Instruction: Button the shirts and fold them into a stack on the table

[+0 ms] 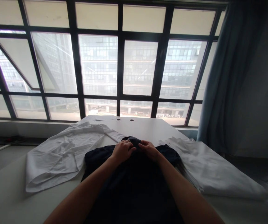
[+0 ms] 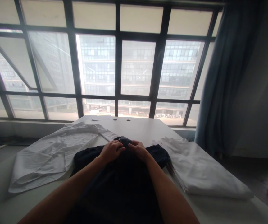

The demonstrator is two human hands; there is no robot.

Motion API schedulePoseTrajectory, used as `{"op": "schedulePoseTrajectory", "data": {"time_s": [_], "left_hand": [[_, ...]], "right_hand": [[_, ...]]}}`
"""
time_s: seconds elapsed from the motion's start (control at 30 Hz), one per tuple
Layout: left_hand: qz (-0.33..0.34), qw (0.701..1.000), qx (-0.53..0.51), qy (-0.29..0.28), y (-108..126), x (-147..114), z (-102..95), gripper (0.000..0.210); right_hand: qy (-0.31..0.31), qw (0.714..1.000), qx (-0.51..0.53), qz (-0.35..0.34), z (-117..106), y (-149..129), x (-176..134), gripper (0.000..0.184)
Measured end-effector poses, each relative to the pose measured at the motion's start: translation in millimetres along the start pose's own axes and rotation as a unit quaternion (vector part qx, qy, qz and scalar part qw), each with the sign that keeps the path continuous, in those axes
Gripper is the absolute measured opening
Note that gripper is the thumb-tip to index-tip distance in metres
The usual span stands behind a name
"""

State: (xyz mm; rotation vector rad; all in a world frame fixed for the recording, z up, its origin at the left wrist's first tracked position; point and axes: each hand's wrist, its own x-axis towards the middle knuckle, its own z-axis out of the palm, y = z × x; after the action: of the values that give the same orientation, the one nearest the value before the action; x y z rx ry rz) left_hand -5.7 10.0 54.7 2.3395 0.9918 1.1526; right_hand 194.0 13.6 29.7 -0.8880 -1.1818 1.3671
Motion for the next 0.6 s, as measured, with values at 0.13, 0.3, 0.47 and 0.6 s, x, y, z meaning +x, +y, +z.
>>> {"op": "schedulePoseTrajectory", "data": {"time_s": [0.13,0.3,0.47,0.6], "left_hand": [[0.017,0.997,0.063,-0.037,-4.0,-1.7,5.5,0.01],[0.034,0.985,0.145,-0.082,-4.4,-2.7,2.2,0.005],[-0.012,0.959,0.261,-0.111,-2.0,-5.2,3.3,0.017],[-0.038,0.948,0.279,-0.146,2.7,-6.0,4.6,0.021]], "right_hand": [[0.042,0.998,0.052,0.0,1.8,4.7,5.6,0.03],[0.105,0.993,0.052,0.029,5.3,10.7,14.6,0.03],[0.13,0.987,0.061,0.074,8.0,14.4,21.0,0.037],[0.115,0.99,0.029,0.073,11.1,18.4,22.8,0.042]]}}
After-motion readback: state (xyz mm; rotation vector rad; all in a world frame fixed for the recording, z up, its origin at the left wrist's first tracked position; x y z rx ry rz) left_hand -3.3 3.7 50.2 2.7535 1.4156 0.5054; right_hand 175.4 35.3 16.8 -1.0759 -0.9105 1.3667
